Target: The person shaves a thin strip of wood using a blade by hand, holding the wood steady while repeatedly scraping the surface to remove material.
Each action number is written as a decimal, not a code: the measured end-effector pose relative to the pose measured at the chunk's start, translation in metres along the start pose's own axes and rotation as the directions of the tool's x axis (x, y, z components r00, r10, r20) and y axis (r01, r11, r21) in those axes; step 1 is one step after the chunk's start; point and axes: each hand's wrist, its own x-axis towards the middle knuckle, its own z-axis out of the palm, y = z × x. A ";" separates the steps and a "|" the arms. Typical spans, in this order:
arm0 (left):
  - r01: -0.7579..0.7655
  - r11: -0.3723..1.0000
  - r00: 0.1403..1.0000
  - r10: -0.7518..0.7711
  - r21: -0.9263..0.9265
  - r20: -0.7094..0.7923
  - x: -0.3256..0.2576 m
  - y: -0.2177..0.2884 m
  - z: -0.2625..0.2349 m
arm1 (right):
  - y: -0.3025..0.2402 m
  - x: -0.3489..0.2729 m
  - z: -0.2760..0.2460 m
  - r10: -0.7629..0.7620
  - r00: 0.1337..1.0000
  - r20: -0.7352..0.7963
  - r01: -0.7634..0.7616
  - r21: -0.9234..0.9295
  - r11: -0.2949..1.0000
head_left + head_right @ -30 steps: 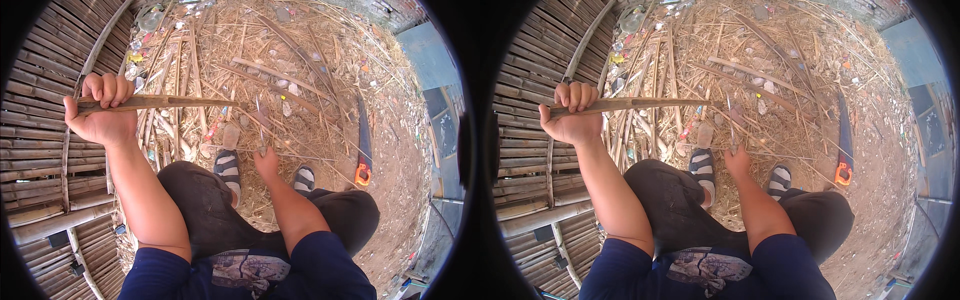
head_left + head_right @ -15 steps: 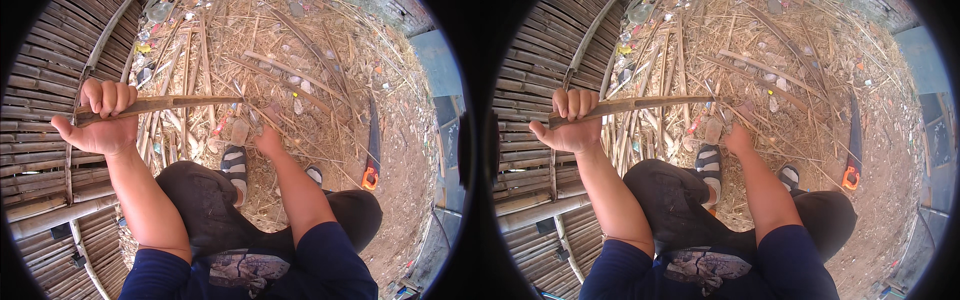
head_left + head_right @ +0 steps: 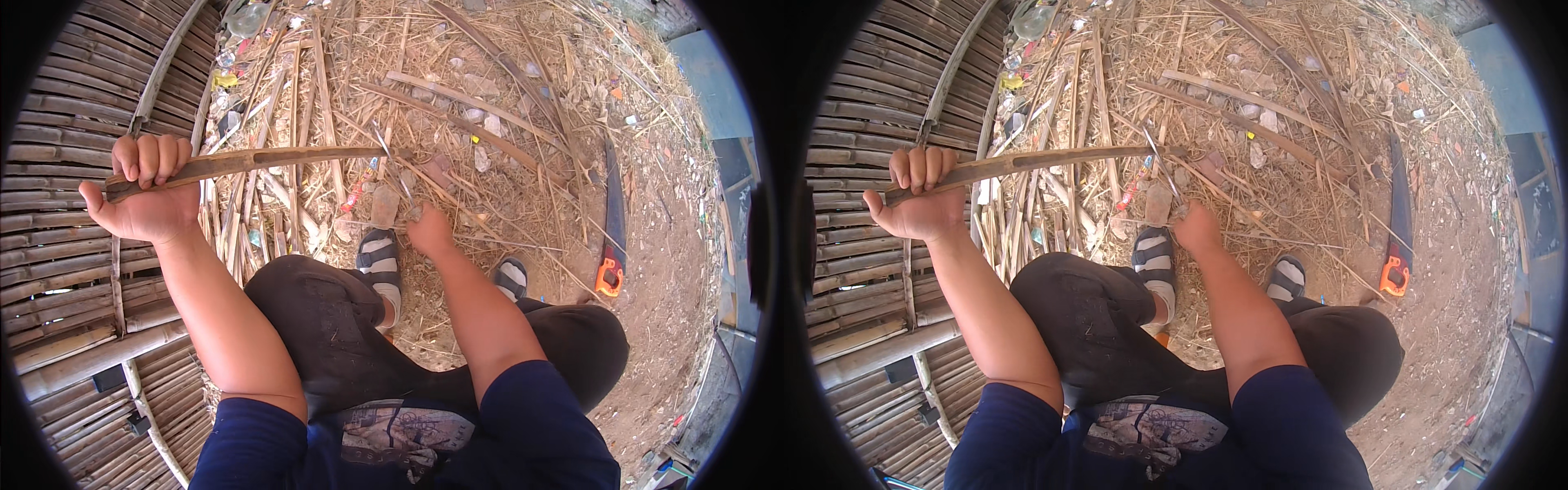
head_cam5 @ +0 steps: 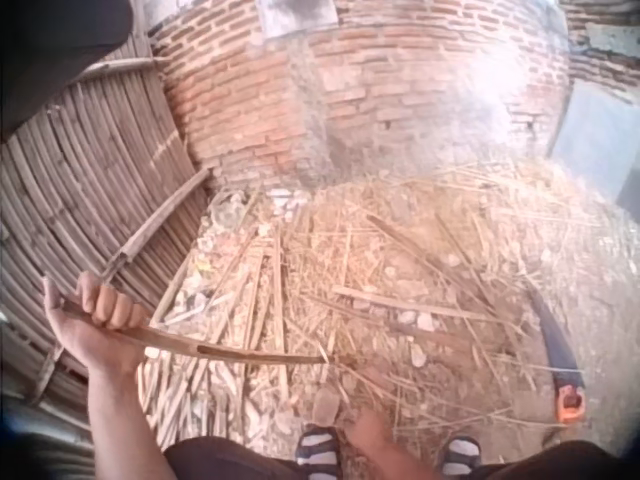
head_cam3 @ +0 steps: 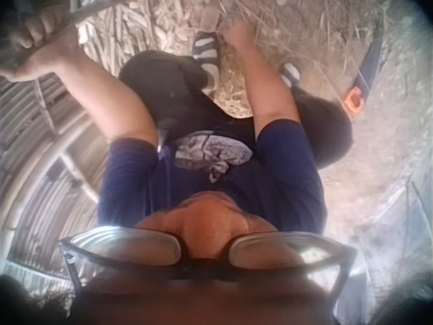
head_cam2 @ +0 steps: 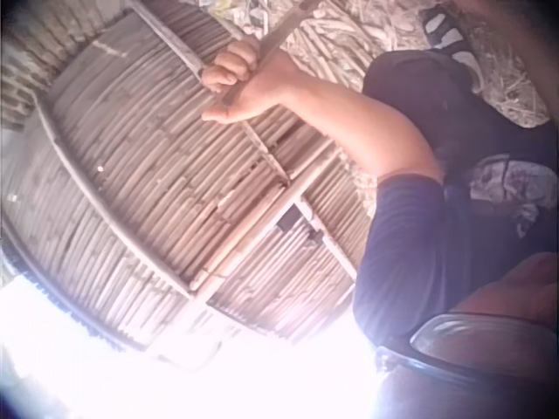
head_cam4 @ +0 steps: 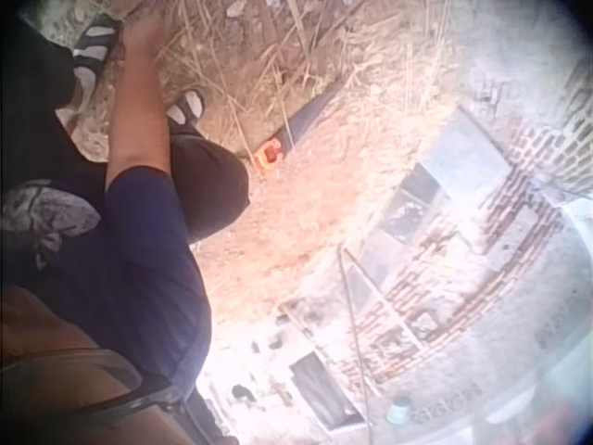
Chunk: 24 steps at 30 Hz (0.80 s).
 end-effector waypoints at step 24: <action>-0.039 0.997 0.999 0.041 0.071 -0.028 0.000 -0.003 0.010 | -0.059 -0.028 -0.004 0.019 0.998 0.062 -0.026 0.105 0.994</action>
